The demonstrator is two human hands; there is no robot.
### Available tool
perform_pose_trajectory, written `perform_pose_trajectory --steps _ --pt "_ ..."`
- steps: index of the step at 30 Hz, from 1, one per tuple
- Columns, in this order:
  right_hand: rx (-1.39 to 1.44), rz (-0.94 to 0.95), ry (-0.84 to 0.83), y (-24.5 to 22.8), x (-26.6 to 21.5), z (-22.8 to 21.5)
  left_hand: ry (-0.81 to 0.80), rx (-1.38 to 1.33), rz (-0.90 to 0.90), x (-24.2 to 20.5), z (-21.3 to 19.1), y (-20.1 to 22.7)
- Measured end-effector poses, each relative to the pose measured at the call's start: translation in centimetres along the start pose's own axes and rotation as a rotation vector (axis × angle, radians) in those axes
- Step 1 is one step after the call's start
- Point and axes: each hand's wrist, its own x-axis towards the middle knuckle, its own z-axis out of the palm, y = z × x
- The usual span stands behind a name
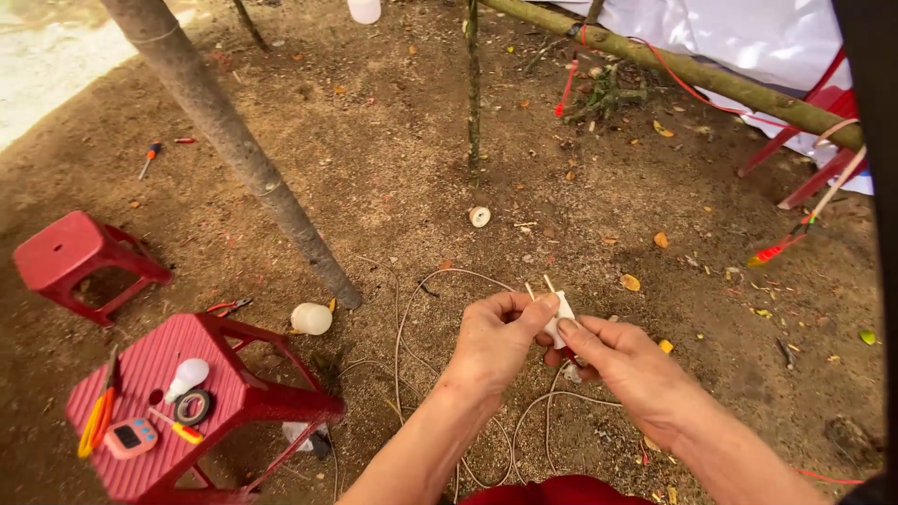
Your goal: Stripping insulation from electrical wires and connecting them to the terminals of a power plug.
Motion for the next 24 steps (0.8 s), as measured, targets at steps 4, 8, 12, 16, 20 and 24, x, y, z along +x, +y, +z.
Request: perform_pose_trajectory --steps 4,8,12,16,20,24 --pt "-0.176 0.079 0.103 -0.1 -0.7 0.2 0.049 0.15 -0.08 -2.6 -1.9 0.9" --pt "-0.122 0.139 0.162 -1.0 0.0 -0.5 0.269 0.184 -0.189 -4.2 -10.4 1.6" --pt "0.002 0.048 0.273 -0.4 1.9 -1.1 0.605 -0.094 -0.069 2.7 -30.3 -6.1" --pt "0.121 -0.096 0.371 0.4 3.9 -0.2 1.011 0.367 -0.284 1.0 -43.9 -3.9" --pt "0.143 -0.165 0.475 0.9 6.0 1.1 0.987 0.286 0.04 12.6 -74.1 -15.8" --pt "0.113 -0.046 0.644 -1.8 5.2 4.4 0.693 0.295 0.184 17.8 -83.7 -19.2"
